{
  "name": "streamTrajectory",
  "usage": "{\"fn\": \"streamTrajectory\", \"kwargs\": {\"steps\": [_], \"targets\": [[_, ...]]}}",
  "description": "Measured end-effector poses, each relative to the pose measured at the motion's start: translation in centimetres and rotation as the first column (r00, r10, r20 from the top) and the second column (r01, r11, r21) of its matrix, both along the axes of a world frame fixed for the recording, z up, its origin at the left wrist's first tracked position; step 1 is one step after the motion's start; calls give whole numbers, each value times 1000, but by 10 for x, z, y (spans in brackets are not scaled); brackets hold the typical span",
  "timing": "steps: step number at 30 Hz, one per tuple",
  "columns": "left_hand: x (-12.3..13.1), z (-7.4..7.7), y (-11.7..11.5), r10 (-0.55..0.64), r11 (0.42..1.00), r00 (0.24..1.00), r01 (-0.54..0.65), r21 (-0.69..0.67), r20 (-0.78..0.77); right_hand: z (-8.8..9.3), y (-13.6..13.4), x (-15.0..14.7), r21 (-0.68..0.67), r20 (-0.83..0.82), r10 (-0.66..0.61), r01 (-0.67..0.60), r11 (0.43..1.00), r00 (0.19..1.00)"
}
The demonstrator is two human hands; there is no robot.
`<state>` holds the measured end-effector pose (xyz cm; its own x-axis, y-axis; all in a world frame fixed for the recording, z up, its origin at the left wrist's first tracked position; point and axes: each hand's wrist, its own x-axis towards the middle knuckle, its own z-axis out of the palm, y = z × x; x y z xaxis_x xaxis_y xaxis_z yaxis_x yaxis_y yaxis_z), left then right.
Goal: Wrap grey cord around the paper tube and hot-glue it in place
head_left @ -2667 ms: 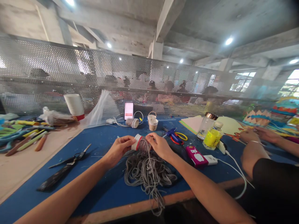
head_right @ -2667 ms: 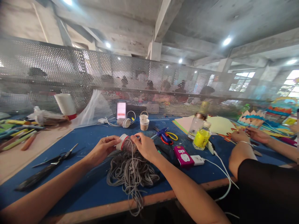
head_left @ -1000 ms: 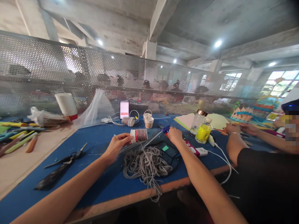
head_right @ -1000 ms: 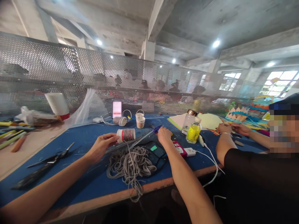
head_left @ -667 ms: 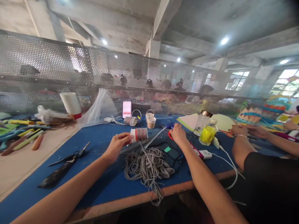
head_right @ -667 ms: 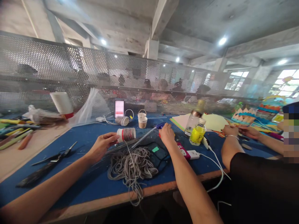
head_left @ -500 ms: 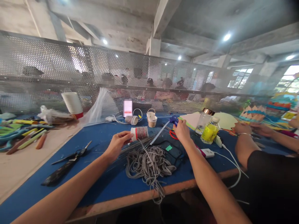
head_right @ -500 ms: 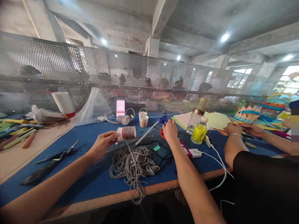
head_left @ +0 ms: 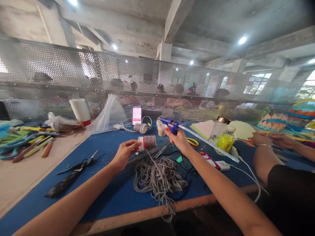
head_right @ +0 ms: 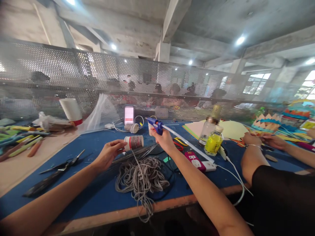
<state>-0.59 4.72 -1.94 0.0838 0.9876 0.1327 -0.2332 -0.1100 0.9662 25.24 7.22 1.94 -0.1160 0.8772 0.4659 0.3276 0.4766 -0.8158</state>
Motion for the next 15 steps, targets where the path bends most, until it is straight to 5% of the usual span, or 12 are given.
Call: {"fn": "streamTrajectory", "kwargs": {"steps": [7, 15], "targets": [[-2, 5, 2, 25, 1000, 1000, -25, 15, 8, -15, -29, -26, -47, -96, 160, -166, 985, 982], [-5, 7, 3, 37, 998, 999, -36, 49, -22, -13, -53, -22, -81, 105, 147, -139, 987, 984]]}}
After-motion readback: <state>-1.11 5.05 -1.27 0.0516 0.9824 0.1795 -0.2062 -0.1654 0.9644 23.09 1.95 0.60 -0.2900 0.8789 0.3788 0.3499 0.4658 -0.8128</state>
